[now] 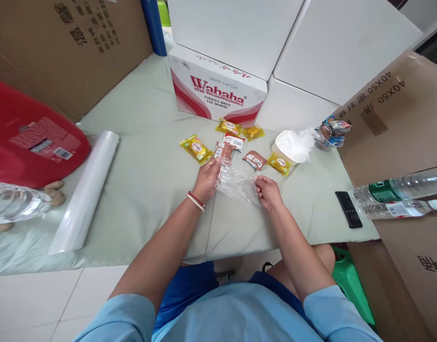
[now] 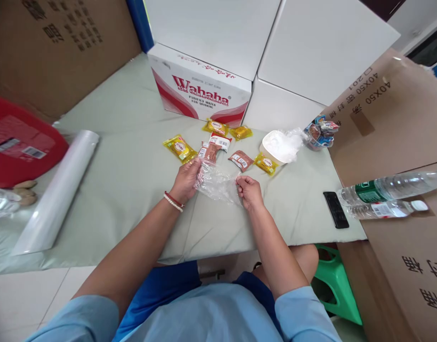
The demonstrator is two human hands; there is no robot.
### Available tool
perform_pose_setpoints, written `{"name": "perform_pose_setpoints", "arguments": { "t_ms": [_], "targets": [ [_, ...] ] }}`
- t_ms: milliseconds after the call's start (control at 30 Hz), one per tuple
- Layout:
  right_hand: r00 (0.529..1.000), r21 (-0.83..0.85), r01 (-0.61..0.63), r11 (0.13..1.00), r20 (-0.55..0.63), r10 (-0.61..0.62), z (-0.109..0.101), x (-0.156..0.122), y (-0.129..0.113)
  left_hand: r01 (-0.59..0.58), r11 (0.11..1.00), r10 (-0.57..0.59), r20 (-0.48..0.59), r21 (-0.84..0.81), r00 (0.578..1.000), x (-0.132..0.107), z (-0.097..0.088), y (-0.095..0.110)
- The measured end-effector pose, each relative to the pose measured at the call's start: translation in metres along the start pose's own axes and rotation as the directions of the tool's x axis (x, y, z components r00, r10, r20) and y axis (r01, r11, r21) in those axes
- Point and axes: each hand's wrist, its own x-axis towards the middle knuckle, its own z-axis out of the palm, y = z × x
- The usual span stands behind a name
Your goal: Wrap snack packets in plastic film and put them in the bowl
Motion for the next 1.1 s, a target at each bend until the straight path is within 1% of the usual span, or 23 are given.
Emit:
{"name": "perform_pose_setpoints", "arguments": {
  "t_ms": [100,233,467,600,700,833,933,1033,1100],
  "targets": [
    [1.000,0.034,0.000,0.999,-0.009,0.000,-0.002,-0.008,-0.004,0.020,0.999,-0.021,-0.020,-0.026,1.000,0.002,-0.001,0.000],
    [1.000,0.021,0.007,1.000,0.009,-0.007,-0.003,-0.016,-0.010,0.032,0.999,-0.032,-0.019,-0.007,0.999,0.002,-0.003,0.002],
    [1.000,-0.045,0.027,0.999,0.005,-0.027,-0.010,-0.019,-0.017,0.067,0.998,-0.067,0.023,-0.006,0.997,0.004,-0.004,0.004],
    [0.998,-0.110,0.054,0.993,0.024,-0.051,-0.019,-0.021,-0.022,0.104,0.995,-0.104,0.067,0.006,0.992,0.006,-0.006,0.005],
    [0.999,-0.104,0.047,0.993,0.032,-0.043,-0.027,-0.022,-0.024,0.129,0.991,-0.131,0.103,0.026,0.986,0.005,-0.008,0.006],
    [0.998,-0.020,0.028,0.999,0.055,-0.027,-0.034,-0.023,-0.024,0.170,0.983,-0.178,0.122,0.071,0.976,0.004,-0.009,0.007],
    [0.997,0.117,0.051,0.992,0.049,-0.057,-0.030,-0.026,-0.022,0.177,0.981,-0.185,0.124,0.074,0.975,0.003,-0.008,0.007],
    [0.997,0.279,0.016,0.960,0.071,-0.037,-0.021,-0.030,-0.022,0.159,0.985,-0.166,0.111,0.064,0.980,0.003,-0.006,0.006],
    [0.995,0.339,0.002,0.941,0.094,-0.036,-0.016,-0.032,-0.021,0.111,0.993,-0.114,0.072,0.044,0.991,0.003,-0.005,0.005]
  ]
}}
